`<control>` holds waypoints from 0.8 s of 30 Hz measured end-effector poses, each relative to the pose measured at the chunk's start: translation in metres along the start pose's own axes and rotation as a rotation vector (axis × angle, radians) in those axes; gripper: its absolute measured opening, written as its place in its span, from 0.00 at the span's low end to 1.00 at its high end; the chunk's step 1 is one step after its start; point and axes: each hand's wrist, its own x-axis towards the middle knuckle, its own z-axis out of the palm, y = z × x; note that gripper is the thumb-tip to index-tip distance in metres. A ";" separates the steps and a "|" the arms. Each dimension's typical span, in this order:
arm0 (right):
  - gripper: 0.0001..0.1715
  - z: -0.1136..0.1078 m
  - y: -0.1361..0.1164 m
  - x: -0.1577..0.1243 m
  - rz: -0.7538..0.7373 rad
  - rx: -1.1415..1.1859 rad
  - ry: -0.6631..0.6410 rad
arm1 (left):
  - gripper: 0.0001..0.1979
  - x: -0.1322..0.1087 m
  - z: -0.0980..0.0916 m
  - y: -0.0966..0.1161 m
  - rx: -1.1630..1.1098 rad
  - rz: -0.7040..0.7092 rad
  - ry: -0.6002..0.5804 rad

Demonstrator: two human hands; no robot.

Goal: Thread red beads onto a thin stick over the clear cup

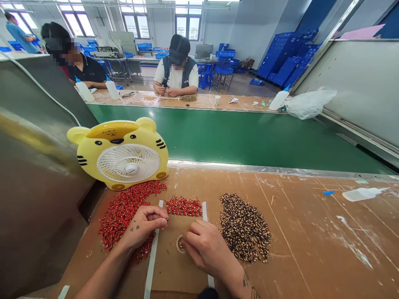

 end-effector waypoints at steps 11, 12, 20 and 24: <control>0.14 -0.004 0.005 -0.001 0.056 0.118 -0.150 | 0.10 -0.010 0.003 0.002 -0.148 -0.118 -0.122; 0.14 -0.002 0.006 -0.001 0.053 0.105 -0.126 | 0.10 -0.010 0.003 0.004 -0.151 -0.125 -0.122; 0.17 0.008 0.006 0.000 0.015 0.133 -0.042 | 0.09 -0.009 0.003 0.002 -0.273 -0.125 -0.103; 0.16 0.012 0.009 -0.004 0.012 0.098 0.015 | 0.05 -0.008 0.002 -0.003 -0.278 -0.036 -0.125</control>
